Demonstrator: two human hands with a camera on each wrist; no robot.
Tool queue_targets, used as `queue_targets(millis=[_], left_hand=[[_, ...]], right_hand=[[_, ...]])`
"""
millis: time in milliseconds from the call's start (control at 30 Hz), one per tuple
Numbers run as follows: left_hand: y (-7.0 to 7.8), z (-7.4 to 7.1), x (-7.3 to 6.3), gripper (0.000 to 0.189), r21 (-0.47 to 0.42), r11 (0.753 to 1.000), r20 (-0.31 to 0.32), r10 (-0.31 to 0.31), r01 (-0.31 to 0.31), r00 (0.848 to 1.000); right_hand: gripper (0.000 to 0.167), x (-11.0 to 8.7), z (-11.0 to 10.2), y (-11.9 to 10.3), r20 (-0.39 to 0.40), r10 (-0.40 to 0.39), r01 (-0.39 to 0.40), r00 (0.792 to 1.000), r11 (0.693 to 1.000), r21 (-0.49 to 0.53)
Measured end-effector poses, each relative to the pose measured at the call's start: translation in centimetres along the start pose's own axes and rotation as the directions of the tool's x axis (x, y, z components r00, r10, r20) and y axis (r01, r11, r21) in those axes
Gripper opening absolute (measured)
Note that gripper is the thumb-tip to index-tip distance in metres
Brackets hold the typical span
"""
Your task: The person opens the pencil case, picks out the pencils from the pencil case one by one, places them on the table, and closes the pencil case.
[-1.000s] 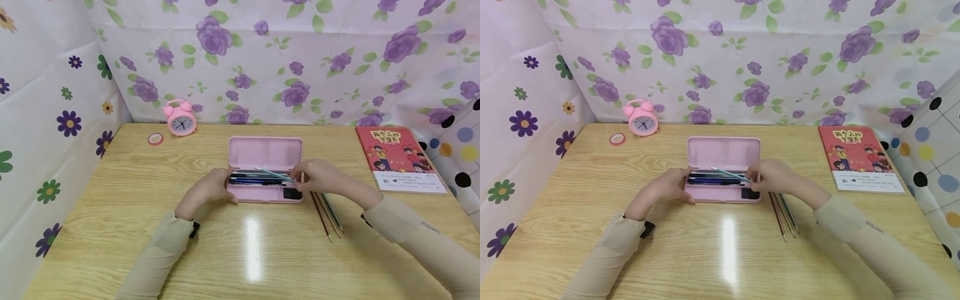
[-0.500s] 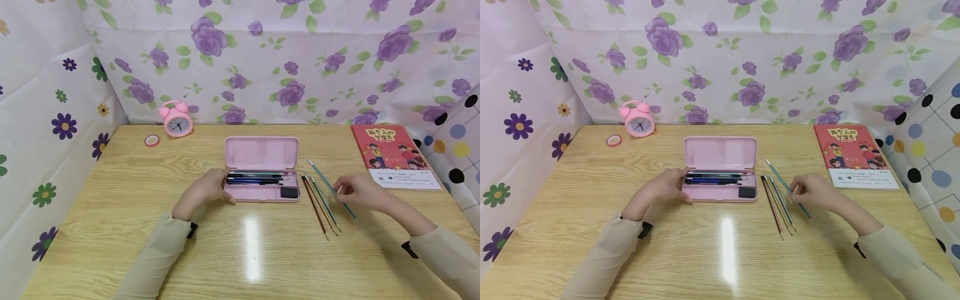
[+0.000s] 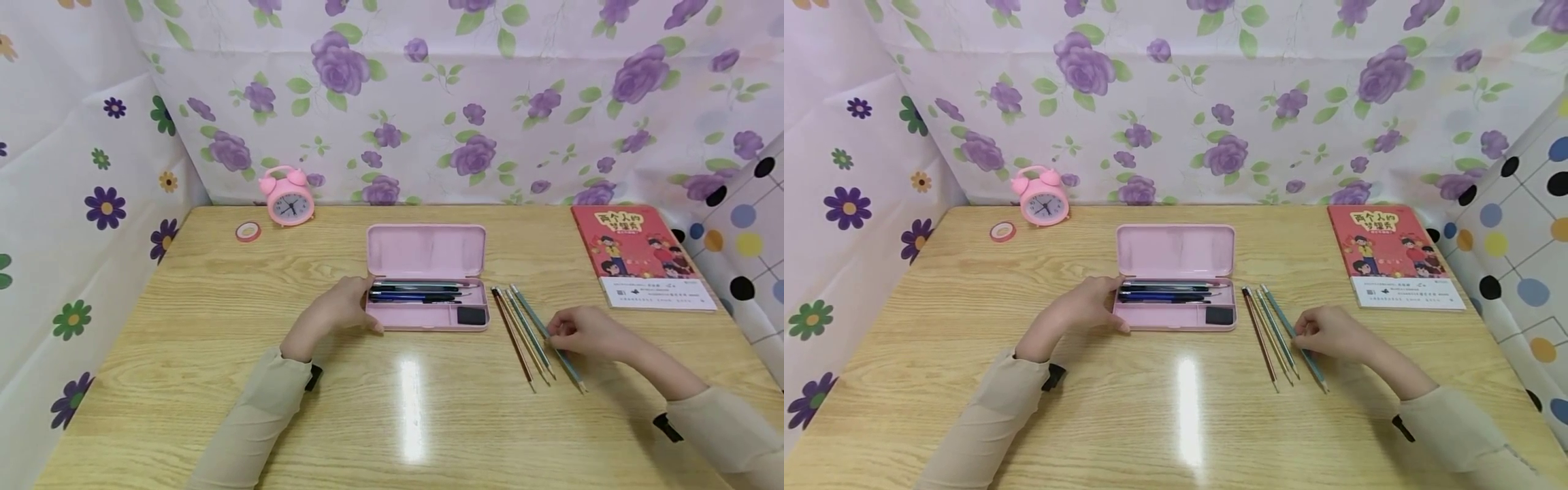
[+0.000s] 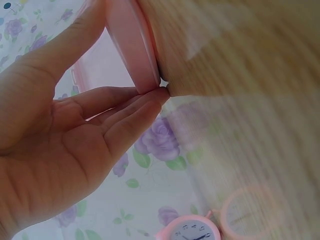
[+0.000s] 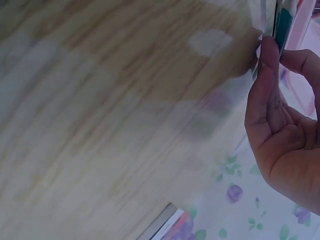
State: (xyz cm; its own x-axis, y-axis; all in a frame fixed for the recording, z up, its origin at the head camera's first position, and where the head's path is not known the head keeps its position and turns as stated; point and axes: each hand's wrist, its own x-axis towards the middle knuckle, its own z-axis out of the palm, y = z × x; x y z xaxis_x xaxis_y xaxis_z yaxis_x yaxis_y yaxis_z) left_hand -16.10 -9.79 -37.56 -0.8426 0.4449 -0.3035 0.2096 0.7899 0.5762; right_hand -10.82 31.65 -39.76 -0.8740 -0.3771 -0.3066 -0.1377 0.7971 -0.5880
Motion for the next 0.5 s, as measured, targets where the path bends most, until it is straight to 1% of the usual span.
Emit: queue_targets(millis=[67, 367, 500], left_hand=[[-0.03, 0.02, -0.04, 0.101, 0.002, 1.000, 0.002, 0.000, 0.000, 1.000], [-0.08, 0.08, 0.13, 0.102, -0.002, 1.000, 0.003, 0.001, -0.001, 1.000], [-0.11, 0.14, 0.18, 0.102, 0.002, 1.000, 0.004, 0.000, 0.000, 1.000]], right_hand=[[0.013, 0.11, 0.13, -0.24, 0.013, 0.007, -0.007, 1.000, 1.000, 0.020], [0.020, 0.31, -0.20, -0.66, 0.051, 0.018, -0.019, 0.999, 0.999, 0.030], [0.021, 0.46, -0.52, -0.43, 0.045, 0.002, -0.002, 0.999, 1.000, -0.003]])
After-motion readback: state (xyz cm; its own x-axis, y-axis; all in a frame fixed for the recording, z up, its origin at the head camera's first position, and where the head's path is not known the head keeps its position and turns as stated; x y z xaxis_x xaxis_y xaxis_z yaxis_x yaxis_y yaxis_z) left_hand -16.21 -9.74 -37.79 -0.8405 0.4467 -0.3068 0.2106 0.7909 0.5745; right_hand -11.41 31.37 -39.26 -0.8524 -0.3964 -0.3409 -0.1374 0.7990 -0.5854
